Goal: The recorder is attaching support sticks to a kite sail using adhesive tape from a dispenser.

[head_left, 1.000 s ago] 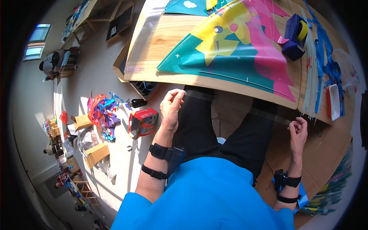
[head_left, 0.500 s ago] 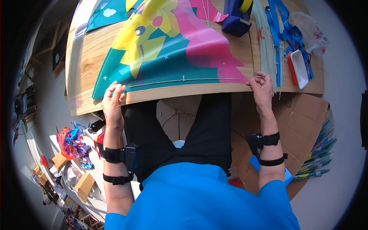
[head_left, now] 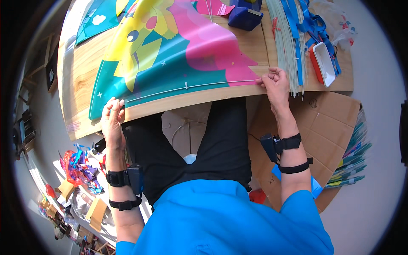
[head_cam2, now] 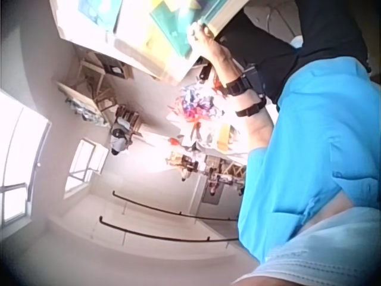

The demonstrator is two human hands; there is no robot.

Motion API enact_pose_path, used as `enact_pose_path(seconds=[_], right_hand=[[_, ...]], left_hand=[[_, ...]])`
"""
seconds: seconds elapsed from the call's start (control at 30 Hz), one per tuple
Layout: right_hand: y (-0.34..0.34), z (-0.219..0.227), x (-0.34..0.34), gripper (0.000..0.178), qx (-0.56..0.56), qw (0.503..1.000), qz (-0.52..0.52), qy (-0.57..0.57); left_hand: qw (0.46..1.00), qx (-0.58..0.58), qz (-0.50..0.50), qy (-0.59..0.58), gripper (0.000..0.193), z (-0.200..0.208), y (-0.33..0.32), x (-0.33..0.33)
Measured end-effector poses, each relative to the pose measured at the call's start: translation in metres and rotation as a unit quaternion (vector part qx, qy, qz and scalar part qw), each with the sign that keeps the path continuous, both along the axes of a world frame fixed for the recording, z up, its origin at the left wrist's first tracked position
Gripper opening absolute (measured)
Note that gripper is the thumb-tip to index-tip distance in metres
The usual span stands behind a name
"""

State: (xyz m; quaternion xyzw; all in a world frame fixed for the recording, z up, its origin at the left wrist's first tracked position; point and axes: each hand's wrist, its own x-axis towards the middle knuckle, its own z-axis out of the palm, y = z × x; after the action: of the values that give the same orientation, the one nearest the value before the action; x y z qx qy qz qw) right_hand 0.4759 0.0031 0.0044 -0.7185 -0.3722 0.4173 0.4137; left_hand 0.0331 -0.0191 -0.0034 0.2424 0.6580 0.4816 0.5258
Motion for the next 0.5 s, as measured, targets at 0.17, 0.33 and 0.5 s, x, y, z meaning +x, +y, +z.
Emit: enact_pose_path(seconds=[0.17,0.33,0.5], right_hand=[[0.000,-0.006,0.003,0.035,-0.014,1.000,0.007,-0.009],[-0.001,-0.007,0.011,0.038,-0.034,0.999,-0.002,0.010],[0.000,-0.008,0.008,0.036,-0.032,0.999,0.006,0.010]], left_hand=[[1.000,0.014,-0.019,0.011,0.035,-0.004,-0.003,0.002],[1.000,0.019,0.003,-0.001,0.040,0.001,0.001,0.013],[0.999,0.023,-0.021,0.027,0.037,-0.002,-0.002,0.008]])
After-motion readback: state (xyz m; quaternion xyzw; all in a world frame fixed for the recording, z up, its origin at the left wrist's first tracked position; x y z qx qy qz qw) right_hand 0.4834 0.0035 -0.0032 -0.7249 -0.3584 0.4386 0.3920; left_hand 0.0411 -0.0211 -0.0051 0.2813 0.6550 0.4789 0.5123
